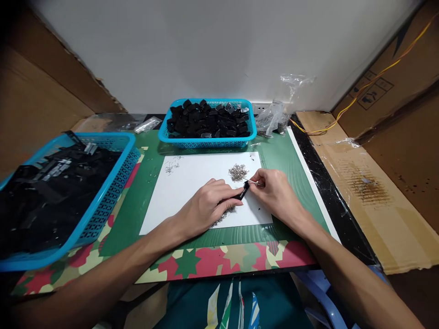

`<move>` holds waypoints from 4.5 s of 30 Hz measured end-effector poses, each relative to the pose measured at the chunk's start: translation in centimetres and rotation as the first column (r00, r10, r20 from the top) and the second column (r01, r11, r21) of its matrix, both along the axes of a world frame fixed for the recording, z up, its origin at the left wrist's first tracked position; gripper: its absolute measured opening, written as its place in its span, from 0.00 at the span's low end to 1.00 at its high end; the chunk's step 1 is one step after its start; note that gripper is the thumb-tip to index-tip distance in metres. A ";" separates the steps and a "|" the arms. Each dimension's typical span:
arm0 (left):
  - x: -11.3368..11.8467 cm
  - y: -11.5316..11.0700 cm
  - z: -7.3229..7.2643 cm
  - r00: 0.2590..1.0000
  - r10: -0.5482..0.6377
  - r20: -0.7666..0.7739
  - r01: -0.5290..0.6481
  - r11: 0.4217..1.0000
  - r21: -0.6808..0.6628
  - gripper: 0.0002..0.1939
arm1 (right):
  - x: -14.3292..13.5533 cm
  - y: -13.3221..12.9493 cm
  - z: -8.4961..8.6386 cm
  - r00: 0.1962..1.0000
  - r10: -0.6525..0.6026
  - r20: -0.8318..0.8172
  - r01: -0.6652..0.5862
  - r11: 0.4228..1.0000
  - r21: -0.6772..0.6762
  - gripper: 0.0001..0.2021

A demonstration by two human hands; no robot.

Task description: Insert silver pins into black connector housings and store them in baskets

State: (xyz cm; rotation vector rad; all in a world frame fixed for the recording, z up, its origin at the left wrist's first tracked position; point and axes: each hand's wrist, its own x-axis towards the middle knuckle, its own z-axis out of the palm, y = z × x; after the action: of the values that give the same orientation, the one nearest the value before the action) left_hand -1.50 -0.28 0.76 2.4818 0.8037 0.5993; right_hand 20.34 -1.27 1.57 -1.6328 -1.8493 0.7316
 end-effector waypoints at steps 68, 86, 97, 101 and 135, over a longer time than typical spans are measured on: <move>0.2 -0.5 -0.9 0.999 -0.032 0.031 0.029 0.995 0.093 0.11 | 0.3 -0.7 -0.1 0.994 0.051 0.096 -0.052 0.999 0.013 0.11; 0.2 -0.4 -0.5 0.999 -0.029 0.038 0.026 0.997 0.070 0.10 | 1.3 0.1 0.3 0.996 0.084 0.022 -0.081 0.990 -0.112 0.14; 0.4 -0.6 0.4 0.972 0.081 0.219 -0.056 0.991 -0.118 0.13 | 2.0 0.1 1.6 0.955 0.027 -0.296 -0.109 0.958 -0.267 0.18; 0.5 -0.5 1.2 0.921 0.249 0.299 -0.133 0.924 -0.358 0.11 | 1.6 -0.4 2.3 0.859 -0.004 -0.512 -0.205 0.913 -0.352 0.18; 0.4 -0.4 1.5 0.940 0.223 0.258 -0.131 0.934 -0.333 0.08 | 1.0 0.0 1.9 0.879 0.024 -0.477 -0.134 0.971 -0.197 0.13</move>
State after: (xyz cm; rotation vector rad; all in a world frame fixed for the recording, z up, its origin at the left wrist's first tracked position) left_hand -1.11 -0.65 2.25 1.9888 0.9322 0.8127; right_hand 21.36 -1.30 3.46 -1.3508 -1.5227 1.2905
